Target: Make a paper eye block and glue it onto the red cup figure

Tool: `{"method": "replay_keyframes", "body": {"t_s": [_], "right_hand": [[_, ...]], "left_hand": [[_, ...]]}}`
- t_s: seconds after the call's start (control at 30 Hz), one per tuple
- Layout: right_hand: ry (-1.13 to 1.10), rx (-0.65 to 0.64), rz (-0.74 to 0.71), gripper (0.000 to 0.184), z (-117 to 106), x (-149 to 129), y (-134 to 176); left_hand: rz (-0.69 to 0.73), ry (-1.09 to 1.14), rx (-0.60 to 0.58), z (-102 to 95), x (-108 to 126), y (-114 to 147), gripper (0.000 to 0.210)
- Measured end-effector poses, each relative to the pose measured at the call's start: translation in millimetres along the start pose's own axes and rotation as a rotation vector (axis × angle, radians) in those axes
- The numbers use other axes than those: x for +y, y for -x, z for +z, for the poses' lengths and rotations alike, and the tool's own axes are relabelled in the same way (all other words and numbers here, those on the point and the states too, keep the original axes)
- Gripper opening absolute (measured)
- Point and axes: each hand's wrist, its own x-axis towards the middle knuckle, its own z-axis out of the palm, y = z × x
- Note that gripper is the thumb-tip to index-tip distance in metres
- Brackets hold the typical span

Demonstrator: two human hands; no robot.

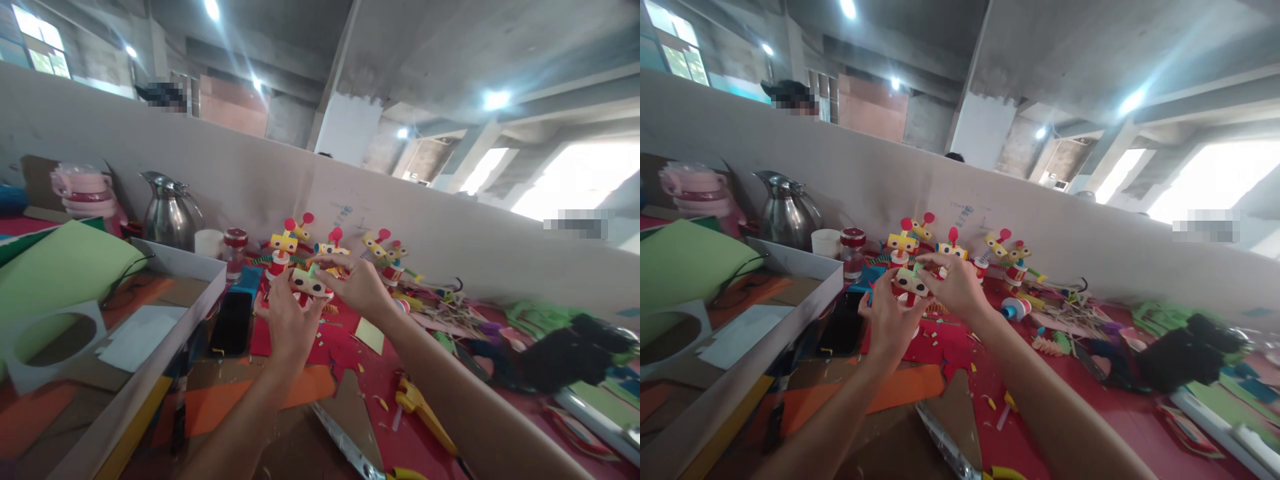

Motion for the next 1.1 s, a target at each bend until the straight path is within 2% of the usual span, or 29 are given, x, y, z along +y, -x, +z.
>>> {"method": "replay_keyframes", "body": {"t_s": [0.13,0.27,0.47,0.6,0.7,0.8,0.87,0.93,0.97,1.03,1.07,1.1], "right_hand": [[0.027,-0.014,0.004,0.027,-6.5,-7.8,2.3],[0.048,0.049,-0.021,0.025,-12.9,-10.6,8.6],[0.094,0.171,0.018,0.025,-31.2,-6.2,44.8],[0.097,0.207,0.049,0.025,-40.8,3.4,82.3],[0.058,0.229,0.075,0.022,-38.6,11.1,111.3],[-0.040,0.201,0.141,0.019,-24.1,12.1,140.8],[-0.139,0.126,0.192,0.020,-7.1,5.9,161.1],[-0.273,0.029,0.247,0.023,14.4,-6.6,181.7],[-0.373,-0.035,0.281,0.031,26.2,-14.8,192.0],[-0.688,-0.181,0.357,0.055,49.9,-33.1,212.1],[-0.887,-0.283,0.375,0.062,60.9,-42.2,221.7],[-1.049,-0.328,0.399,0.058,70.7,-50.4,230.8]], "left_hand": [[-0.013,-0.009,-0.008,0.9,-1.4,-0.7,0.060],[-0.008,0.004,-0.019,1.1,-4.3,-1.0,0.068],[-0.049,0.003,-0.071,-9.3,1.5,-3.4,0.078],[-0.075,-0.019,-0.130,-31.1,3.5,1.9,0.082],[-0.050,-0.030,-0.103,-59.3,-2.5,15.0,0.063],[-0.004,0.045,-0.069,-92.0,-9.4,35.2,0.045],[-0.086,0.146,-0.158,-110.6,-9.1,52.4,0.028],[-0.267,0.297,-0.340,-123.7,-3.4,73.1,0.014],[-0.387,0.397,-0.421,-128.0,1.0,84.8,0.013],[-0.653,0.689,-0.505,-133.3,11.1,109.6,0.017],[-0.770,0.859,-0.535,-135.3,15.6,121.9,0.020],[-0.869,0.995,-0.553,-137.5,19.1,133.3,0.024]]}}
